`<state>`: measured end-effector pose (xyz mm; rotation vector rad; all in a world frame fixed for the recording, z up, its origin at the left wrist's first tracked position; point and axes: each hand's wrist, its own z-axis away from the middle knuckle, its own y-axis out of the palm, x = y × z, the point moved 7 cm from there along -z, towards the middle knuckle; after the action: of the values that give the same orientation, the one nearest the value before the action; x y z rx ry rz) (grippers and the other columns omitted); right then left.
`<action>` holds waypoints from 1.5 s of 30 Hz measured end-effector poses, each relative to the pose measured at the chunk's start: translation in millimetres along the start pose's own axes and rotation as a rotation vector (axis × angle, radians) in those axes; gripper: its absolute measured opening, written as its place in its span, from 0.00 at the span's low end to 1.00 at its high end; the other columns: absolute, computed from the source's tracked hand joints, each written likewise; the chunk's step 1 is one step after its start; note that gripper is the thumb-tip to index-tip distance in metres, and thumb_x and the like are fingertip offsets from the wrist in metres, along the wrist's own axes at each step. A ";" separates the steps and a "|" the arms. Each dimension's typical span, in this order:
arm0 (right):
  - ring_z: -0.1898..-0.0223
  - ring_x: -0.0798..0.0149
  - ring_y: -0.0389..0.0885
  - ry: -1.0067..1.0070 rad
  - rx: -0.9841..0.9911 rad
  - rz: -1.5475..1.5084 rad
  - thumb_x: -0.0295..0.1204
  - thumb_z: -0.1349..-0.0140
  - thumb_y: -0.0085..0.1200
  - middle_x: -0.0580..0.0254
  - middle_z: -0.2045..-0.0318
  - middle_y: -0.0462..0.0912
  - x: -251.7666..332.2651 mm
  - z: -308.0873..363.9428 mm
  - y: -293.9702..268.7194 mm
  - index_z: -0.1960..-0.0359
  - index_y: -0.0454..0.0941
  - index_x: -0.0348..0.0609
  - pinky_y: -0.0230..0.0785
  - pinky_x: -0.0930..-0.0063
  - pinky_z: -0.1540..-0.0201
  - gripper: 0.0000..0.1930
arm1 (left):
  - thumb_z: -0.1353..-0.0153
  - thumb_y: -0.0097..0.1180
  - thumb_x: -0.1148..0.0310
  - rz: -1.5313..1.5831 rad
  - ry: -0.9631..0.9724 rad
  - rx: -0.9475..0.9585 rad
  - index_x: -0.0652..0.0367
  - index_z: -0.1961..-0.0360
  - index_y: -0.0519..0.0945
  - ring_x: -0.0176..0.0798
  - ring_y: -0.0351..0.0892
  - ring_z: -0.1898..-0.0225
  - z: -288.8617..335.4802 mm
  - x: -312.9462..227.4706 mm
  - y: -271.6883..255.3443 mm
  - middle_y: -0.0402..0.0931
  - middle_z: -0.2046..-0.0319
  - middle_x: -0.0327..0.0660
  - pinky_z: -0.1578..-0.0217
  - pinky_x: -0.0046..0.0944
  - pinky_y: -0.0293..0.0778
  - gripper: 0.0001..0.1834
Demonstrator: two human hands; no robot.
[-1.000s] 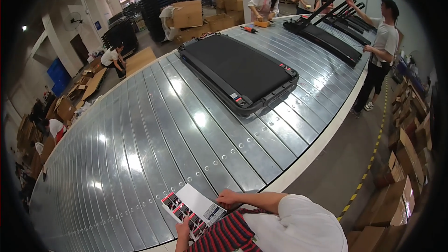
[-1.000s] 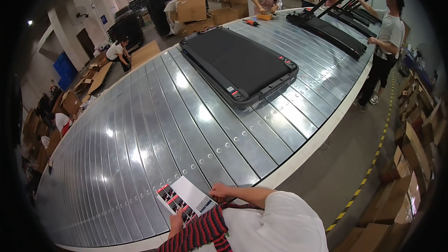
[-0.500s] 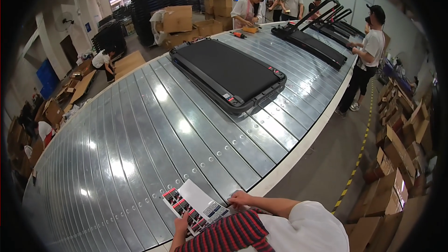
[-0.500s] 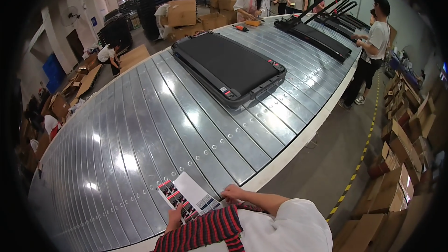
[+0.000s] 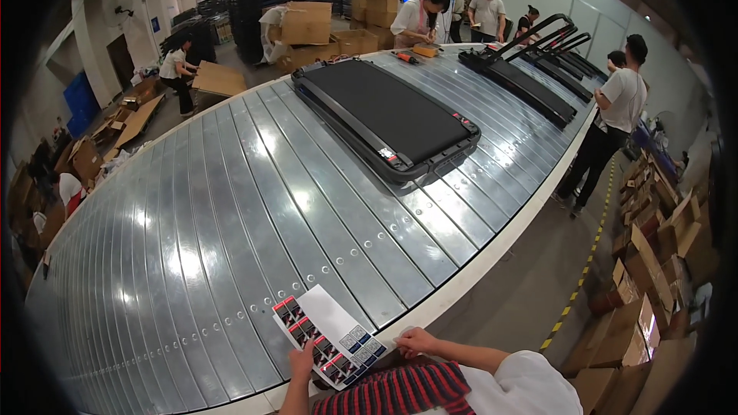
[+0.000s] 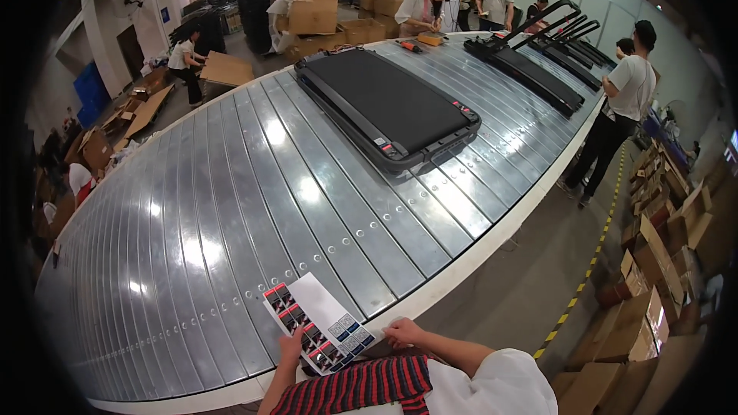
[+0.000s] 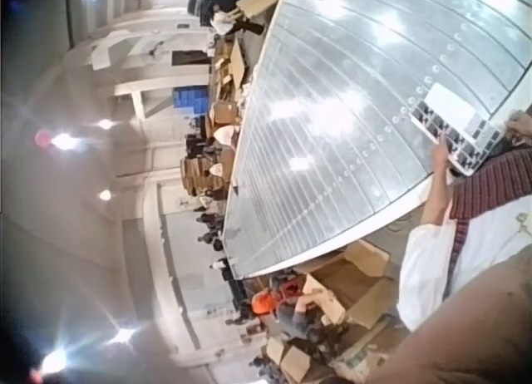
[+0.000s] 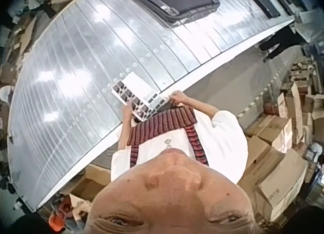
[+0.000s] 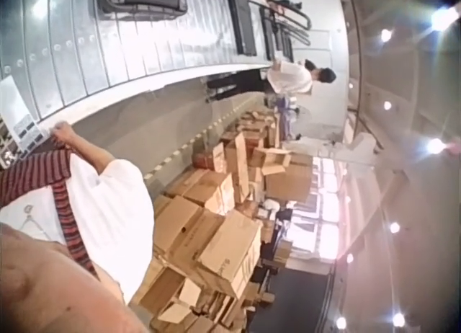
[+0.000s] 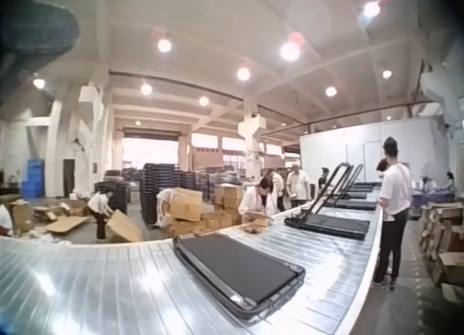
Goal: Applying product stickers and QR code labels to treadmills on a factory assembly line.
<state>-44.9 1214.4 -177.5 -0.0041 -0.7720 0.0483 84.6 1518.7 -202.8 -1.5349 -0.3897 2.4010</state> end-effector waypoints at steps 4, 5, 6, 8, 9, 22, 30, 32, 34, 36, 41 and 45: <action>0.82 0.69 0.75 -0.096 0.040 0.078 0.41 0.45 0.45 0.59 0.81 0.76 -1.8 3.6 -5.6 0.75 0.73 0.37 0.68 0.81 0.79 0.17 | 0.55 0.57 0.58 0.037 -0.022 -0.029 0.71 0.71 0.75 0.37 0.72 0.72 3.0 -7.5 3.6 0.75 0.73 0.49 0.70 0.39 0.67 0.22; 0.82 0.69 0.75 -0.101 0.034 0.070 0.41 0.45 0.45 0.59 0.81 0.76 -4.9 4.2 -10.7 0.75 0.73 0.37 0.68 0.81 0.79 0.17 | 0.54 0.57 0.59 0.052 0.021 -0.040 0.72 0.71 0.74 0.37 0.72 0.70 14.2 -27.0 3.0 0.74 0.72 0.50 0.69 0.39 0.67 0.21; 0.81 0.69 0.75 -0.131 0.045 0.108 0.41 0.45 0.46 0.60 0.82 0.76 -8.0 4.8 -14.5 0.76 0.73 0.37 0.69 0.81 0.79 0.17 | 0.54 0.57 0.59 0.047 0.031 -0.034 0.72 0.71 0.74 0.37 0.72 0.70 13.2 -28.4 6.3 0.74 0.72 0.50 0.69 0.39 0.67 0.21; 0.81 0.69 0.76 -0.172 0.060 0.153 0.40 0.45 0.46 0.60 0.82 0.76 -17.8 3.2 -25.8 0.76 0.73 0.36 0.69 0.80 0.78 0.17 | 0.54 0.57 0.60 0.071 0.053 -0.044 0.72 0.72 0.74 0.37 0.71 0.70 9.3 -22.6 1.2 0.74 0.72 0.49 0.69 0.39 0.66 0.21; 0.80 0.70 0.76 -0.195 0.060 0.225 0.40 0.45 0.46 0.60 0.81 0.77 -28.6 1.2 -35.1 0.77 0.73 0.36 0.69 0.80 0.77 0.17 | 0.53 0.56 0.61 -0.099 -0.006 -0.128 0.71 0.73 0.74 0.37 0.72 0.71 4.3 -12.8 -3.6 0.74 0.73 0.47 0.70 0.38 0.67 0.19; 0.72 0.58 0.77 -0.211 -0.211 0.347 0.45 0.52 0.48 0.53 0.78 0.78 -140.3 50.9 -214.1 0.74 0.77 0.40 0.67 0.70 0.67 0.19 | 0.52 0.55 0.63 0.181 0.019 0.039 0.74 0.64 0.71 0.39 0.72 0.68 46.3 -125.1 180.7 0.73 0.67 0.49 0.67 0.39 0.67 0.22; 0.74 0.60 0.77 -0.056 -0.429 0.152 0.44 0.53 0.49 0.56 0.79 0.78 -198.8 121.3 -305.7 0.76 0.78 0.41 0.68 0.70 0.68 0.17 | 0.55 0.58 0.63 0.208 0.005 0.052 0.72 0.65 0.72 0.39 0.74 0.74 16.5 -123.5 231.5 0.74 0.71 0.47 0.74 0.41 0.71 0.22; 0.75 0.63 0.77 -0.033 -0.481 0.100 0.44 0.53 0.49 0.56 0.80 0.78 -212.7 128.4 -314.6 0.77 0.78 0.40 0.68 0.73 0.69 0.17 | 0.56 0.59 0.63 0.084 -0.128 0.009 0.71 0.62 0.72 0.40 0.74 0.69 -5.4 -95.4 216.6 0.74 0.68 0.47 0.70 0.40 0.70 0.23; 0.76 0.64 0.77 -0.009 -0.515 0.076 0.44 0.53 0.49 0.56 0.80 0.78 -221.2 131.6 -316.1 0.77 0.78 0.39 0.68 0.73 0.69 0.18 | 0.56 0.59 0.63 0.052 -0.145 -0.016 0.71 0.61 0.72 0.40 0.74 0.69 6.7 -110.2 221.5 0.74 0.67 0.48 0.70 0.40 0.70 0.24; 0.76 0.64 0.77 0.009 -0.540 0.060 0.45 0.53 0.49 0.56 0.80 0.78 -217.0 128.1 -320.4 0.77 0.78 0.39 0.68 0.74 0.69 0.19 | 0.56 0.59 0.63 0.024 -0.138 -0.034 0.71 0.61 0.72 0.40 0.74 0.69 6.4 -110.5 220.9 0.74 0.67 0.48 0.69 0.40 0.70 0.24; 0.81 0.69 0.75 -0.176 -0.464 -0.129 0.37 0.48 0.47 0.59 0.83 0.77 -129.4 94.0 -321.4 0.77 0.76 0.35 0.67 0.77 0.76 0.15 | 0.56 0.59 0.64 -0.016 -0.102 -0.060 0.71 0.62 0.72 0.39 0.73 0.67 8.9 -114.8 214.3 0.74 0.67 0.48 0.67 0.39 0.70 0.23; 0.84 0.73 0.73 -0.227 -0.347 -0.166 0.33 0.47 0.46 0.63 0.85 0.75 -55.7 73.7 -343.4 0.80 0.73 0.36 0.65 0.82 0.81 0.13 | 0.56 0.59 0.64 0.118 -0.082 -0.030 0.73 0.63 0.72 0.38 0.73 0.67 3.6 -107.4 219.9 0.74 0.67 0.48 0.65 0.38 0.69 0.23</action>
<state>-121.7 867.9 -156.2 -0.2674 -0.9976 -0.2467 108.0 1275.4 -190.7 -1.5157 -0.3627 2.5656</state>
